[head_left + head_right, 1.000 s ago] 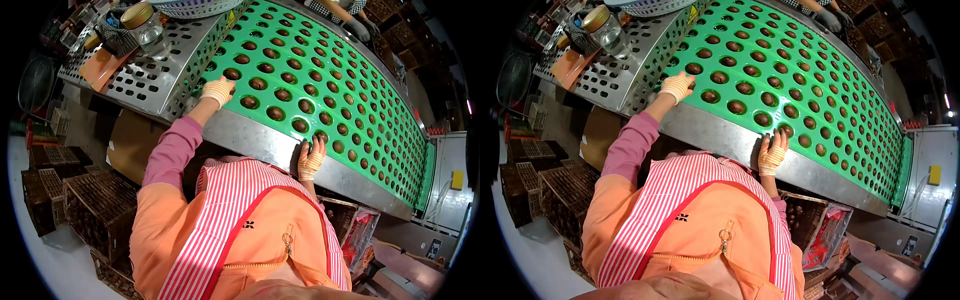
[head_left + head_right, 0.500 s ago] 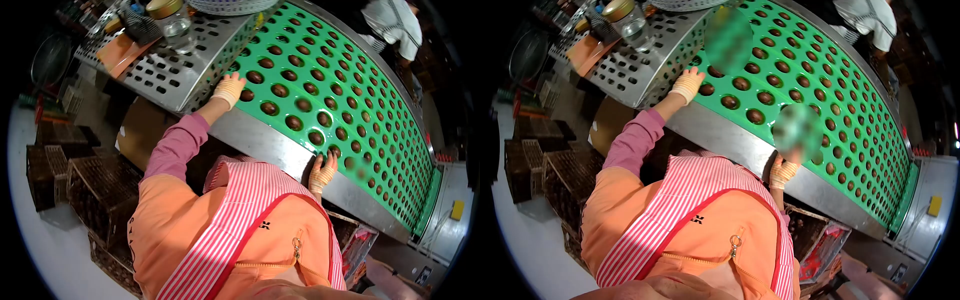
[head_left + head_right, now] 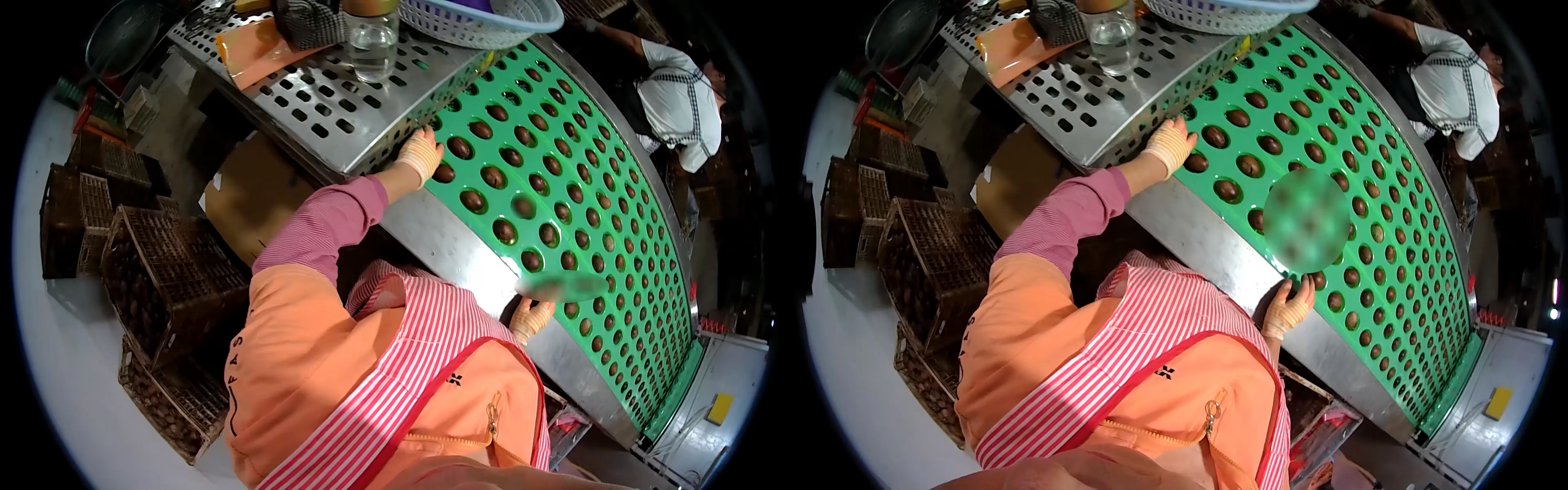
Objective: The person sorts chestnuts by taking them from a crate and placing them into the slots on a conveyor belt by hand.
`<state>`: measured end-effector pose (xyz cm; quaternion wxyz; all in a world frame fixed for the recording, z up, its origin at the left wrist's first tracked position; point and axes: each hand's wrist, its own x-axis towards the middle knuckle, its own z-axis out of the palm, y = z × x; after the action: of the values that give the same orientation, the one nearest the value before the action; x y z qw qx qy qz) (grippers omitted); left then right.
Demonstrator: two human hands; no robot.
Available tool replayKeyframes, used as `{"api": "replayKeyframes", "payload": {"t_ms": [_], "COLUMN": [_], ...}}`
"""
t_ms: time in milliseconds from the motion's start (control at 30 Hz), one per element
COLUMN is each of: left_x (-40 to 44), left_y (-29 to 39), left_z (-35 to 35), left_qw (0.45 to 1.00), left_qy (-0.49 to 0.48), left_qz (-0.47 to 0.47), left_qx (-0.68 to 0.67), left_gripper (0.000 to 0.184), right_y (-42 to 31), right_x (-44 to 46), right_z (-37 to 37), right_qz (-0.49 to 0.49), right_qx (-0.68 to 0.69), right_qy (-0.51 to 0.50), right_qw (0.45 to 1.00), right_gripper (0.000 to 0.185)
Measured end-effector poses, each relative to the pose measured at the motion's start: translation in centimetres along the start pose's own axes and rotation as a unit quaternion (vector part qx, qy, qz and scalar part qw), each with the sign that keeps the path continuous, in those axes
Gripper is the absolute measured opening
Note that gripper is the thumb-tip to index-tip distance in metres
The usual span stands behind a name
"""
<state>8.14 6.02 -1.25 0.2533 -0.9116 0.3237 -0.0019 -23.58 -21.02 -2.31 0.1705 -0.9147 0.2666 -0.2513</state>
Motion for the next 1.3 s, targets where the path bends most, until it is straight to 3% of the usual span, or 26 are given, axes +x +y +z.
{"api": "replayKeyframes", "payload": {"t_ms": [67, 233, 333, 433, 467, 667, 833, 933, 967, 1000, 1033, 1067, 1167, 1267, 1300], "left_x": [0.4, -0.5, -1.5, -2.2, -2.0, -2.1, -1.2, -0.4, -0.3, -0.1, 1.0, 1.1, 0.2, -1.2, -2.1], "left_y": [-0.7, 0.1, 0.8, 0.2, 0.5, -0.4, 0.9, 0.8, 0.7, 1.0, 2.3, 4.2, 9.9, 16.0, 17.9], "left_z": [-0.1, -0.3, 0.1, 0.4, 1.1, -0.4, 2.6, 1.6, 0.3, -0.4, 2.9, 2.4, -1.9, -5.7, -7.3], "left_qw": [0.992, 0.966, 0.941, 0.914, 0.879, 0.873, 0.855, 0.869, 0.871, 0.884, 0.867, 0.844, 0.779, 0.745, 0.722], "left_qy": [-0.057, -0.036, 0.02, 0.051, 0.072, 0.105, 0.251, 0.25, 0.177, 0.182, 0.3, 0.337, 0.332, 0.346, 0.292], "left_qz": [-0.005, -0.062, -0.086, -0.049, -0.064, -0.05, -0.028, -0.008, -0.009, 0.029, 0.047, 0.056, 0.198, 0.308, 0.347], "left_qx": [-0.109, -0.25, -0.328, -0.4, -0.468, -0.474, -0.452, -0.427, -0.459, -0.429, -0.396, -0.413, -0.494, -0.481, -0.523], "left_gripper": [0.049, 0.037, 0.043, 0.046, 0.047, 0.048, 0.05, 0.043, 0.042, 0.046, 0.046, 0.046, 0.046, 0.046, 0.045], "right_y": [0.5, 0.7, -0.1, 0.2, 0.2, -1.5, -2.1, -1.3, -0.6, -1.2, -0.7, -0.3, -0.6, -0.4, 0.4], "right_x": [0.1, 0.1, 0.2, 0.2, 0.3, 0.3, 0.7, -0.1, -0.1, -0.5, -0.9, -1.5, -3.9, -8.4, -10.2], "right_z": [0.3, 0.4, 0.4, 0.7, 0.9, 0.1, -0.5, -0.5, -0.1, -0.9, -0.8, -0.3, -1.7, -4.1, -5.7], "right_qz": [-0.036, -0.079, -0.085, -0.119, -0.123, -0.078, -0.045, -0.01, -0.045, -0.006, 0.0, 0.017, 0.078, 0.116, 0.162], "right_qx": [-0.01, -0.028, -0.043, -0.058, -0.065, -0.128, -0.113, -0.117, -0.104, -0.086, -0.049, -0.064, -0.011, -0.054, -0.095], "right_qy": [0.011, -0.002, -0.005, 0.006, 0.01, -0.018, 0.028, 0.081, 0.13, 0.14, 0.159, 0.197, 0.152, 0.254, 0.251], "right_qw": [0.999, 0.996, 0.995, 0.991, 0.99, 0.989, 0.992, 0.99, 0.985, 0.986, 0.986, 0.978, 0.985, 0.959, 0.95], "right_gripper": [0.042, 0.041, 0.04, 0.037, 0.036, 0.033, 0.034, 0.034, 0.038, 0.04, 0.04, 0.037, 0.034, 0.037, 0.039]}}
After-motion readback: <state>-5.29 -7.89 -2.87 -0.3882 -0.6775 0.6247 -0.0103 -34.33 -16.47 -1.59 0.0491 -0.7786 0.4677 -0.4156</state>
